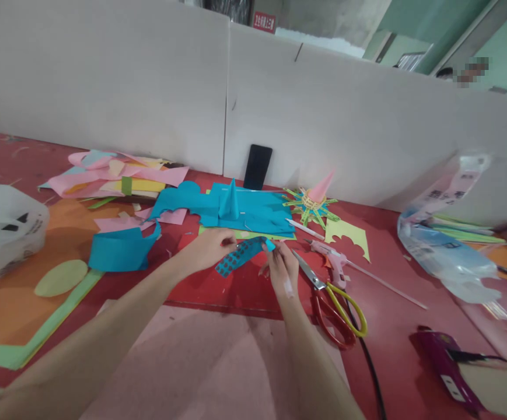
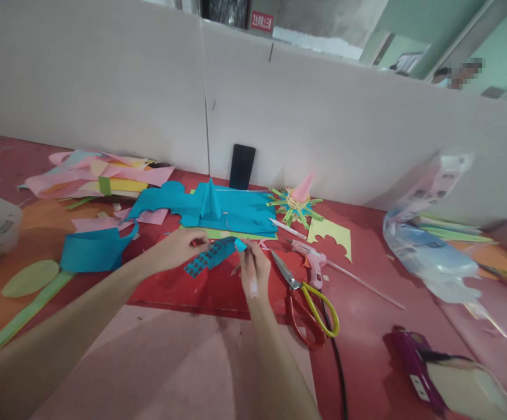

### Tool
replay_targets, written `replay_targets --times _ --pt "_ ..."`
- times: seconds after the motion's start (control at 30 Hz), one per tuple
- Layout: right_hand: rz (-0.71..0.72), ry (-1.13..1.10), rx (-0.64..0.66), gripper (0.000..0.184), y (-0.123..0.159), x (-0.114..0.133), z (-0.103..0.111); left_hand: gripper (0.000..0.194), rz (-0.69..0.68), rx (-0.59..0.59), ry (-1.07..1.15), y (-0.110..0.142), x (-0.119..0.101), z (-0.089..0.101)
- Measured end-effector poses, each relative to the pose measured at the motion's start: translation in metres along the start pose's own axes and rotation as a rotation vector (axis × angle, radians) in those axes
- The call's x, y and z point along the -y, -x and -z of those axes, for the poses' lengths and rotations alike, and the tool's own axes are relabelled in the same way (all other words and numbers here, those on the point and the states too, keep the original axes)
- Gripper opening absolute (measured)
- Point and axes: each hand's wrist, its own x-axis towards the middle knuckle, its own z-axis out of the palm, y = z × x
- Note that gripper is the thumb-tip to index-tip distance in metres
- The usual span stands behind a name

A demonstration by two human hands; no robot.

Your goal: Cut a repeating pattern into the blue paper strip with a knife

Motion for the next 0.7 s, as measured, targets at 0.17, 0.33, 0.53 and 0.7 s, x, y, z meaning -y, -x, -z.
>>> replay_targets --times 0.17,0.33,0.53,0.7 --pt "0.007 0.025 -0.093 0.016 -0.002 0.002 0.006 0.023 0.01 0.043 0.156 -0.003 0.017 0.018" --pt "0.088 -0.013 -0.204 0.018 -0.007 0.0 0.007 0.028 -0.009 0.166 0.231 0.001 0.028 0.029" --pt "0.137 -0.235 -0.275 0.013 -0.01 -0.001 0.005 0.027 -0.03 0.49 0.303 0.012 0.026 0.034" --pt "0.114 -0.294 -0.273 0.012 -0.003 0.004 0.0 0.024 -0.025 0.587 0.308 0.016 0.025 0.033"
